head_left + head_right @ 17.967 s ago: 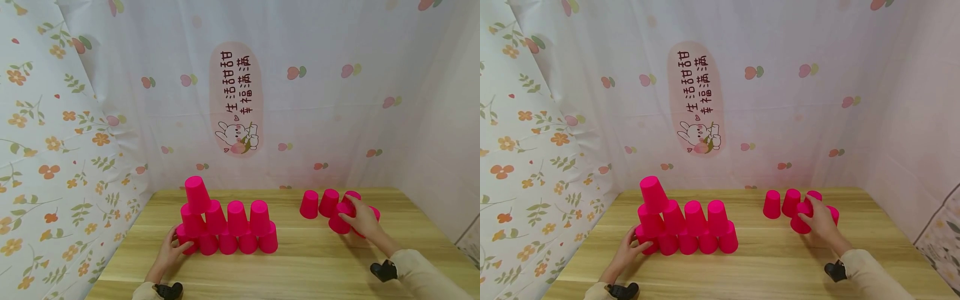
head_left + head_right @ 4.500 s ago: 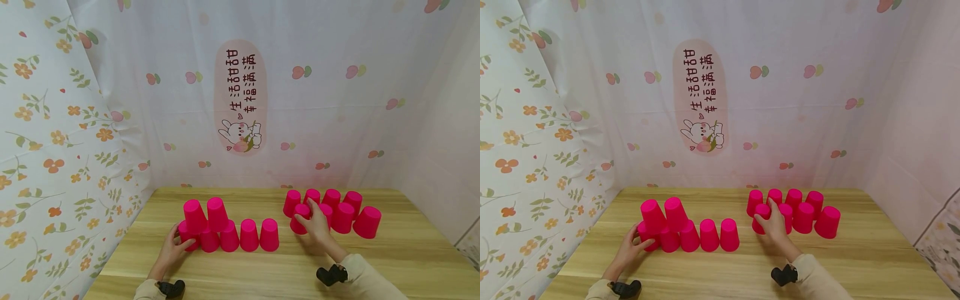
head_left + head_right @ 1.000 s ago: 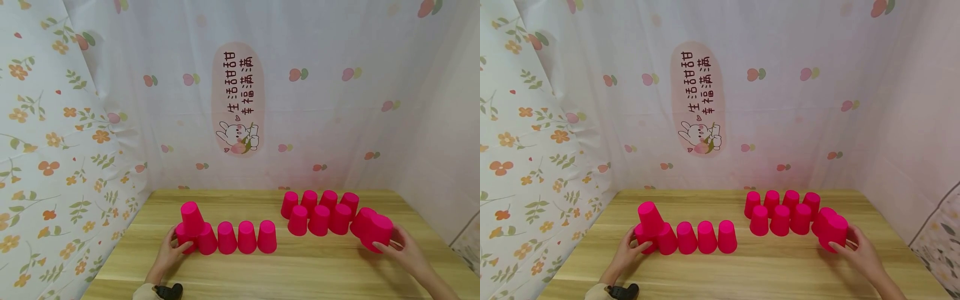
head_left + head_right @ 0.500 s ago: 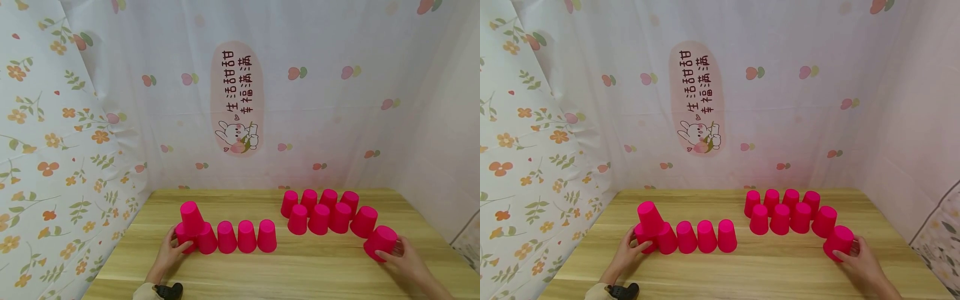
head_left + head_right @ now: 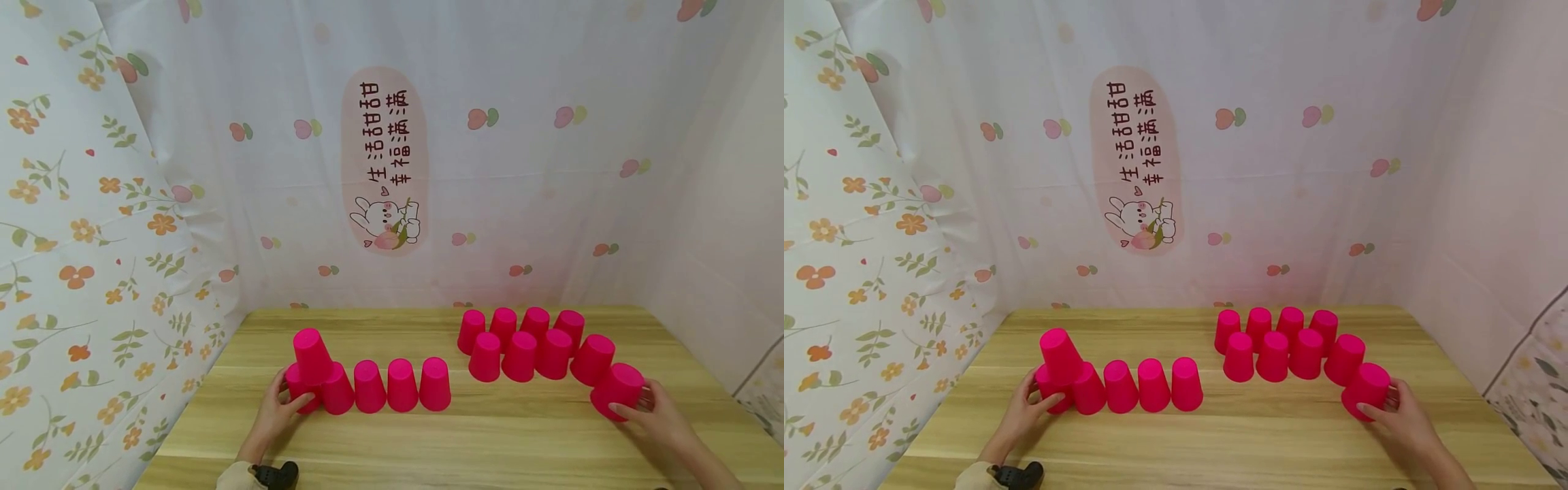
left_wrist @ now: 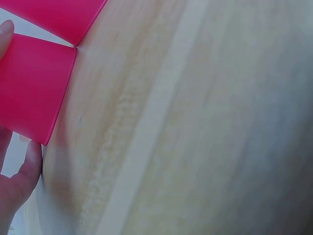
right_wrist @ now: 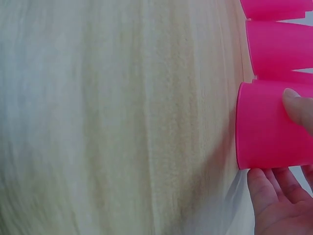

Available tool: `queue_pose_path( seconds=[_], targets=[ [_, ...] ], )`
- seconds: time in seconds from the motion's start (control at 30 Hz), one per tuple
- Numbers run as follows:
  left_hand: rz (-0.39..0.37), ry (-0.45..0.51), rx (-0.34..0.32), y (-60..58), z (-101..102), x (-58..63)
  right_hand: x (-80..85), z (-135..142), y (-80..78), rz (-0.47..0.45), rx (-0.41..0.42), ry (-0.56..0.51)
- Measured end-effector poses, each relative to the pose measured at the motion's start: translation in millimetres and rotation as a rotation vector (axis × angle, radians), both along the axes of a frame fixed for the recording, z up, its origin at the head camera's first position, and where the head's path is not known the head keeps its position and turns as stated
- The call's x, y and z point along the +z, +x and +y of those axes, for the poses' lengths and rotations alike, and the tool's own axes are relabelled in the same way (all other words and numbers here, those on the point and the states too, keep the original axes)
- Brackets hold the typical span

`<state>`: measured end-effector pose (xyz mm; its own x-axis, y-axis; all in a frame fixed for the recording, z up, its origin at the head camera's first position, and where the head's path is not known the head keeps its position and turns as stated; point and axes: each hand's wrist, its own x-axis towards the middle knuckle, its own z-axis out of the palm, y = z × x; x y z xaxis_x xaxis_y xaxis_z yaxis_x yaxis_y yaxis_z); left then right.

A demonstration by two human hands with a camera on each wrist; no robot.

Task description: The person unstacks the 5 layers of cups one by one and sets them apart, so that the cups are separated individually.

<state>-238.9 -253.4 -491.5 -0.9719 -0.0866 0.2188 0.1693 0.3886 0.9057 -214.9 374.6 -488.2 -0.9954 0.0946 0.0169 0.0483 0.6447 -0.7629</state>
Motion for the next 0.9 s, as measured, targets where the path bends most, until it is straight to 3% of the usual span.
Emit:
queue_pose_path(
  seconds=[0.27, 0.6, 0.9],
  targets=[
    [-0.004, 0.003, -0.006, -0.7, -1.2, 0.1, -1.0, -3.5, -1.9, 0.049, -0.008, 0.018],
    [-0.039, 0.023, -0.021, 0.7, 0.5, 2.5, -2.2, -4.1, 0.5, 0.033, -0.006, 0.021],
    [-0.012, 0.010, -0.015, 0.2, 0.6, 1.8, 1.0, -1.9, 0.7, 0.000, 0.012, 0.003]
  ],
)
